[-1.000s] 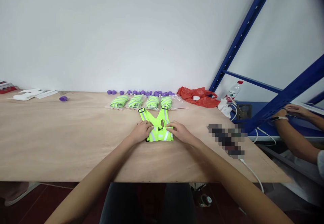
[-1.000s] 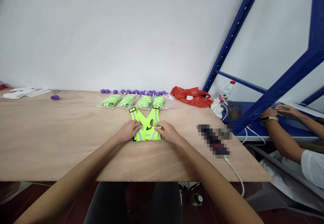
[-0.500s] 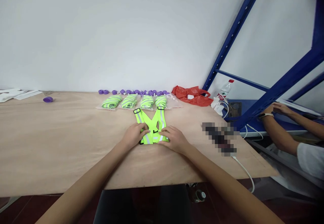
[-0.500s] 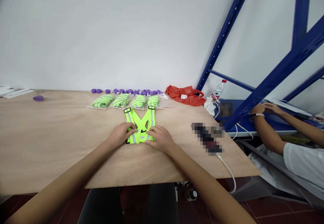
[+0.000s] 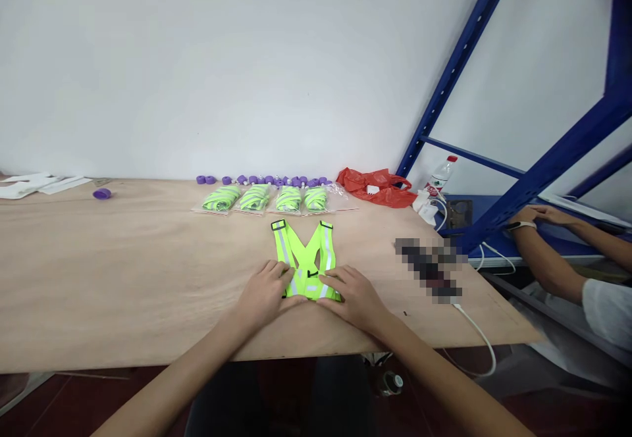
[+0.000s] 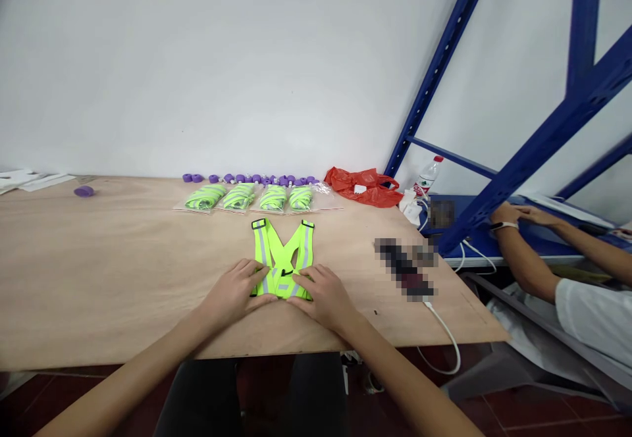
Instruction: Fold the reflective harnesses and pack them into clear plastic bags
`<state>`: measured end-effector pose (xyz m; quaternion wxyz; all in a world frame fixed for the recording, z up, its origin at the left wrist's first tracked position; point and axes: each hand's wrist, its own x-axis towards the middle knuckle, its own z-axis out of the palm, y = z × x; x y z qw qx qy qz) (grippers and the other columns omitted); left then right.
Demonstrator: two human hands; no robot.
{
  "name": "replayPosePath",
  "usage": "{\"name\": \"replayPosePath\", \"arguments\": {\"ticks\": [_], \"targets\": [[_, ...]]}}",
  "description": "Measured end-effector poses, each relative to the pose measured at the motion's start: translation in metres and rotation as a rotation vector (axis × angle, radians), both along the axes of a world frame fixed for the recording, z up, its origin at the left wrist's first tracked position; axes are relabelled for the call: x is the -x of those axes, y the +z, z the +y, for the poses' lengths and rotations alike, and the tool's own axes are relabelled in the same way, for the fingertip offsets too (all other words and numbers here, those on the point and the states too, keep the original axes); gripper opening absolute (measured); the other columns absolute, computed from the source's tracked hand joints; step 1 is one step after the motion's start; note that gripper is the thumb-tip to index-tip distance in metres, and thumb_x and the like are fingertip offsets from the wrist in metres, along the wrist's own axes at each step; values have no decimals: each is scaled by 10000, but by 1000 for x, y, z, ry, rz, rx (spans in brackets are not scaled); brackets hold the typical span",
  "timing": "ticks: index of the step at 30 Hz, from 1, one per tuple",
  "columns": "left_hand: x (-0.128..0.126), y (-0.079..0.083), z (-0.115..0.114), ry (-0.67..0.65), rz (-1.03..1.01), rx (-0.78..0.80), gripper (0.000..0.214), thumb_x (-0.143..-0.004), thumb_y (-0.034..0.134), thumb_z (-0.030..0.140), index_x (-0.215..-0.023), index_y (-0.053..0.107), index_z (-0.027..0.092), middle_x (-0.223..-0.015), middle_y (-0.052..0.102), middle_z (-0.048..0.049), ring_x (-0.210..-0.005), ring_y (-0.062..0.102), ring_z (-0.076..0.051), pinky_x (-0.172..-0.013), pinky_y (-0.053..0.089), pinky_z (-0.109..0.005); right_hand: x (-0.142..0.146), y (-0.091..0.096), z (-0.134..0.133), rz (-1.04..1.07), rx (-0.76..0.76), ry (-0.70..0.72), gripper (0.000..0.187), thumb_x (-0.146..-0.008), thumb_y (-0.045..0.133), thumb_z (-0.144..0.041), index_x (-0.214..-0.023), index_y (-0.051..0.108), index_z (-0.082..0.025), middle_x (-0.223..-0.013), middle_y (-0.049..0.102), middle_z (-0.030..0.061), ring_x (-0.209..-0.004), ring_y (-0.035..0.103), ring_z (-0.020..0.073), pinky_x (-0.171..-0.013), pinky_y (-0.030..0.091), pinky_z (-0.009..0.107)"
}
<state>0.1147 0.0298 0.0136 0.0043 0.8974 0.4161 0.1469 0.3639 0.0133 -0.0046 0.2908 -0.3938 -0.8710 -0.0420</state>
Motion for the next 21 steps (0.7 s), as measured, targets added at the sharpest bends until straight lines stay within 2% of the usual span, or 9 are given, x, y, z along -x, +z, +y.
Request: {"name": "replayPosePath", "arguments": {"ticks": [3, 8, 11, 14, 16, 19, 21], "targets": [[0, -2, -13, -7, -28, -13, 487, -956, 547, 541, -1239, 631, 153, -1117, 696, -137, -1022, 638, -304, -923, 532, -475, 1, -1, -12, -5, 2, -8, 341, -867, 740, -383, -1135, 709, -174, -1043, 728, 127, -937, 668, 273, -814, 568, 425], [5, -10, -39, -31, -80, -34, 467, -979, 509, 519, -1250, 609, 152, -1222, 676, -160, -1160, 615, -337, -1050, 473, -558, 1, -1, -36, -12, 30, -8, 347, -915, 673, -408, -1182, 697, -187, -1072, 731, 141, -959, 679, 277, -834, 576, 435], [10, -20, -56, -39, -109, -23, 559, -950, 541, 558, -1341, 551, 159, -1331, 632, -182, -1265, 578, -351, -1084, 471, -550, 0, 1, -50, -12, 26, 15, 419, -923, 644, -478, -1225, 679, -190, -1090, 733, 151, -975, 686, 282, -837, 583, 442], [16, -30, -71, -48, -117, -16, 715, -875, 621, 618, -1421, 480, 178, -1408, 582, -196, -1304, 560, -369, -1046, 521, -527, -2, 3, -66, -42, 23, 40, 550, -881, 665, -559, -1282, 645, -184, -1130, 732, 161, -1001, 692, 303, -848, 590, 454], [20, -34, -80, -60, -118, -39, 671, -896, 623, 572, -1433, 469, 200, -1413, 586, -180, -1299, 572, -360, -1023, 546, -507, -2, 3, -77, -71, 11, 45, 509, -905, 667, -467, -1324, 614, -184, -1159, 732, 154, -1033, 693, 308, -864, 593, 454], [22, -35, -90, -82, -128, -107, 474, -987, 522, 455, -1396, 508, 215, -1350, 644, -146, -1252, 621, -320, -1003, 570, -468, -1, 1, -91, -67, -29, 44, 455, -930, 623, -272, -1375, 568, -193, -1176, 738, 135, -1060, 697, 299, -877, 598, 449], [22, -33, -96, -98, -139, -148, 447, -1007, 481, 441, -1385, 520, 206, -1316, 669, -140, -1221, 644, -309, -997, 577, -460, -1, 1, -99, -38, -52, 45, 476, -928, 620, -261, -1395, 547, -199, -1175, 743, 131, -1057, 704, 295, -876, 603, 444]]}}
